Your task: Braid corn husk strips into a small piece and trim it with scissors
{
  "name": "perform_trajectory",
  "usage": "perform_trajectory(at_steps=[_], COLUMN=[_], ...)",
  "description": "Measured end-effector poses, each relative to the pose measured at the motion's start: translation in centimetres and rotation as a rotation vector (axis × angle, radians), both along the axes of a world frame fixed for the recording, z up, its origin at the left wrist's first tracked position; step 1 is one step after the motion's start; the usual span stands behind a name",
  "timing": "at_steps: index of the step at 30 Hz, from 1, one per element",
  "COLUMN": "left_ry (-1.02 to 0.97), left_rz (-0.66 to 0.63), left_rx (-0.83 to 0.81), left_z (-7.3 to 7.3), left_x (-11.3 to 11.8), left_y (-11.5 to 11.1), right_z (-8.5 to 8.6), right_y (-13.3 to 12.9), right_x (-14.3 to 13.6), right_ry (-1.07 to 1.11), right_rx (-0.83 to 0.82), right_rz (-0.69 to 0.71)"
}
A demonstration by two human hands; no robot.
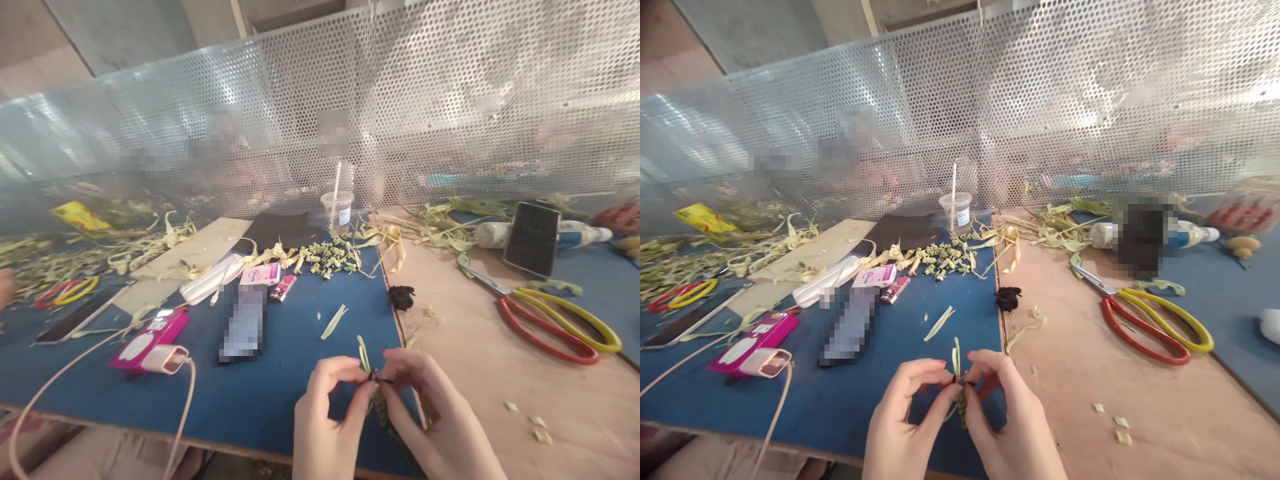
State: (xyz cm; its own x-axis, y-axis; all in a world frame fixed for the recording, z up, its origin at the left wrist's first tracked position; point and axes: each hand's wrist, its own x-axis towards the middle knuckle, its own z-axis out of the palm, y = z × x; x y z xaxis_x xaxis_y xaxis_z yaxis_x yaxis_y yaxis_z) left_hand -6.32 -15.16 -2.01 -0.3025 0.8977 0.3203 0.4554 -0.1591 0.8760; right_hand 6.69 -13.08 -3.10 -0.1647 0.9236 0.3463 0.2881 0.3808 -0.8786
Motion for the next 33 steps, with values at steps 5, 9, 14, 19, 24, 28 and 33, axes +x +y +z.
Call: perform_trajectory(at_steps=[5, 9, 14, 19, 24, 28, 33], left_ry=[-0.017, 0.135, 0.22, 0.154, -0.001, -0.089, -0.16], left_rz=[0.03, 0.058, 0.009, -0.017, -0.039, -0.053, -0.056], left_rx=[0.102, 0.21, 0.257, 0.177, 0.125, 0.092, 0.037], left_z=[-0.4, -0.8, -0.8, -0.7, -0.3, -0.1, -0.4], left_x=[0.8, 1.0, 0.9, 0.8, 1.1, 1.2, 1.0], left_y=[-0.1, -0.2, 0.1, 0.1, -0.1, 0.1, 0.3], right_z=[0.3, 0.0, -0.3, -0.5, -0.4, -0.5, -1.0], right_y=[-0.4, -0.7, -0.7, -0.5, -0.6, -0.7, -0.7], right_x=[-0.2, -0.5, -0.5, -0.7, -0.7, -0.7, -1.0], right_ry=[0.074, 0.047, -0.018, -0.018, -0.02, -0.004, 0.019], right_rx=[0.034, 0.03, 0.015, 0.052, 0.07, 0.063, 0.079], right_rz=[-0.097, -0.184, -0.225, -0.214, -0.246, -0.257, -0.246])
